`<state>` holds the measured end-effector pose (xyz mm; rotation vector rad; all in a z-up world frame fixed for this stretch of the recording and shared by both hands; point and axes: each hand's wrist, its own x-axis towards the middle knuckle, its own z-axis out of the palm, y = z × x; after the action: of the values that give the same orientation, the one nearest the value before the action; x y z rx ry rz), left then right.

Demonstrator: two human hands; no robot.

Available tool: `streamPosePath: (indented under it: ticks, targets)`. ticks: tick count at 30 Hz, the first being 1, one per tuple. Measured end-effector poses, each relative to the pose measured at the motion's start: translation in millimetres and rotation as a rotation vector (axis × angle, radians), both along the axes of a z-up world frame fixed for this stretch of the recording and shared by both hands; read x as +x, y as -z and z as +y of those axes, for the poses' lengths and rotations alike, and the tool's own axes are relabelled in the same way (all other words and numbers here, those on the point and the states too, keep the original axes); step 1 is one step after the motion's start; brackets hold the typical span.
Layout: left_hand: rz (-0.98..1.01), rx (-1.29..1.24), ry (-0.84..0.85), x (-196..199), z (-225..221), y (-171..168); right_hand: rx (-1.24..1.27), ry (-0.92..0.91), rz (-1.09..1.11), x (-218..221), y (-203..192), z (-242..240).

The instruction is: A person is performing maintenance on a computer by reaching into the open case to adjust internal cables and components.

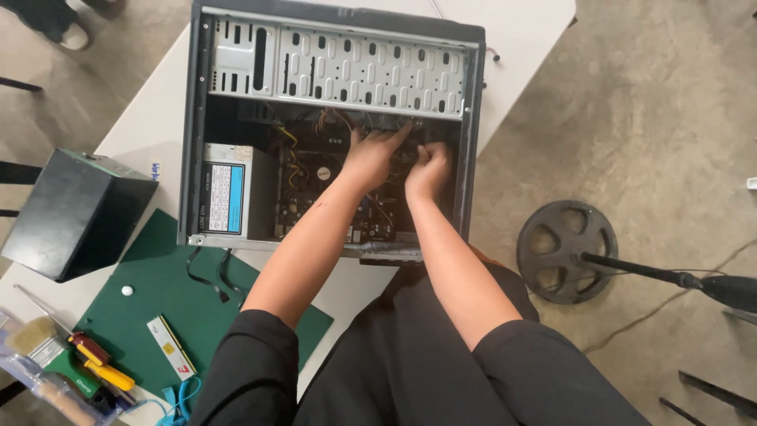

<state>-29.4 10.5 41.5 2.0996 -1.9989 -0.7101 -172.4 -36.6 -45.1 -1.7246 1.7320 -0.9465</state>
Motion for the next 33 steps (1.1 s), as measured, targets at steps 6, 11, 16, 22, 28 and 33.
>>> streamPosePath:
  ticks: [6, 11, 16, 22, 28, 33]
  targets:
    - [0.082, 0.113, -0.033, -0.3, -1.7, -33.6, 0.103, -0.089, 0.008, 6.9, -13.7, 5.9]
    - [0.317, 0.079, -0.046, -6.2, -5.6, -5.8, 0.216, -0.125, -0.118, 5.2, -16.7, 5.9]
    - [0.445, 0.035, -0.066, -12.3, -0.1, -25.7, 0.174, -0.173, -0.054, -1.9, -39.5, 5.1]
    - [0.401, -0.035, -0.045, -8.5, -0.4, -18.2, 0.134, -0.259, 0.119, -8.2, -50.2, 0.1]
    - [0.372, -0.043, -0.044, -4.9, -7.7, -12.0, 0.158, -0.239, 0.212, -3.5, -63.8, 1.1]
    - [0.014, -0.103, -0.018, 9.7, -14.4, -6.8, 0.221, -0.196, 0.182, 9.0, -53.9, 1.5]
